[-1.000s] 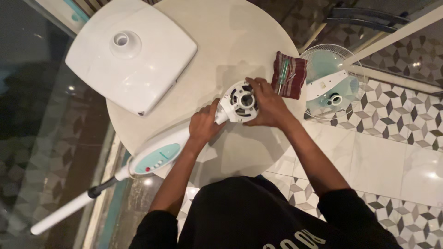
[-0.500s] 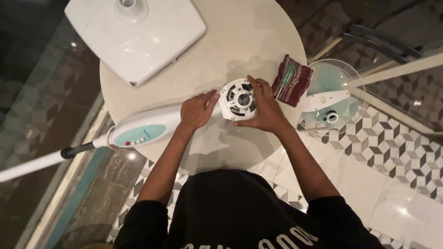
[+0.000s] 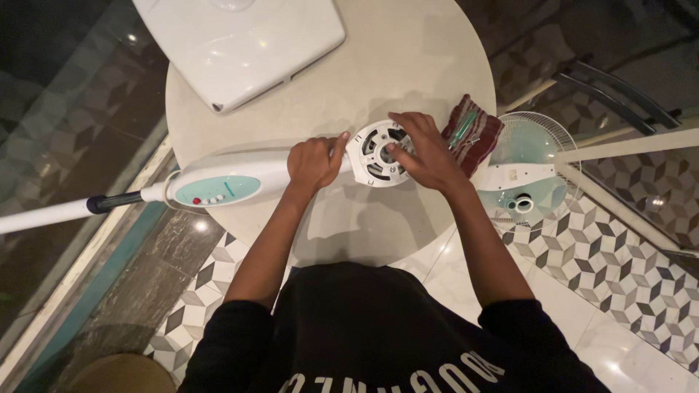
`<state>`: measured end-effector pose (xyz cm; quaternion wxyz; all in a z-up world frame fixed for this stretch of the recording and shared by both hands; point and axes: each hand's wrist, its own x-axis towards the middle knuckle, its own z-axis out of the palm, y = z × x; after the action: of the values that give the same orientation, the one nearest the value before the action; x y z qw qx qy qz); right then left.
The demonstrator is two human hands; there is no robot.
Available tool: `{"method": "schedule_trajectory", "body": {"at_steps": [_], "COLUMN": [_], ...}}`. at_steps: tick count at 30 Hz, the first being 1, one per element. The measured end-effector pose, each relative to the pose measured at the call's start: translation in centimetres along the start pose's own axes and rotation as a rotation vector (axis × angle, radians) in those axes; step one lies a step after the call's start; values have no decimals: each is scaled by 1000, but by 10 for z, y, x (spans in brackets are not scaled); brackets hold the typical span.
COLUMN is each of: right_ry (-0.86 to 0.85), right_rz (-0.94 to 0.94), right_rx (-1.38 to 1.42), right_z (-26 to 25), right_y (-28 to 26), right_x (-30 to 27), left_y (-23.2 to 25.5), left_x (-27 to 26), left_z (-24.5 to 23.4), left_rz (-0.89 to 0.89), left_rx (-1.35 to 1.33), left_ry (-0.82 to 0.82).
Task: The person uses a screwdriver to loosen and remove screws from a white plastic component of a steam mop. After removing the screws, the person separates the component into two parts and places them on the table.
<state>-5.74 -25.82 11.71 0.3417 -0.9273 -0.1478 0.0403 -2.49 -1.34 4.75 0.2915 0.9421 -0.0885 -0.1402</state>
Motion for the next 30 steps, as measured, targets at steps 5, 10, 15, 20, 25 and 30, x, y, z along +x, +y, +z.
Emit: {"method": "schedule_trajectory", "body": {"at_steps": [5, 10, 15, 20, 25, 30], "right_ry": [-35, -96, -331, -479, -490, -520], "right_rz": [-100, 176, 8, -154, -293, -256], "right_rx": [120, 375, 218, 107, 71, 63], "right_z": [-10, -6, 16, 38, 39, 39], "right_y": [1, 19, 41, 29, 20, 19], "right_x": [23, 53, 92, 105, 108, 109], "left_y": [4, 2, 0, -3, -5, -2], "left_x": [2, 2, 1, 3, 5, 6], "left_z": [-2, 1, 6, 9, 9, 6], "left_rz": [-11, -21, -82, -58, -61, -86], "left_rx": [-53, -47, -52, -33, -36, -25], "left_ry": [29, 39, 15, 37, 4, -19]}}
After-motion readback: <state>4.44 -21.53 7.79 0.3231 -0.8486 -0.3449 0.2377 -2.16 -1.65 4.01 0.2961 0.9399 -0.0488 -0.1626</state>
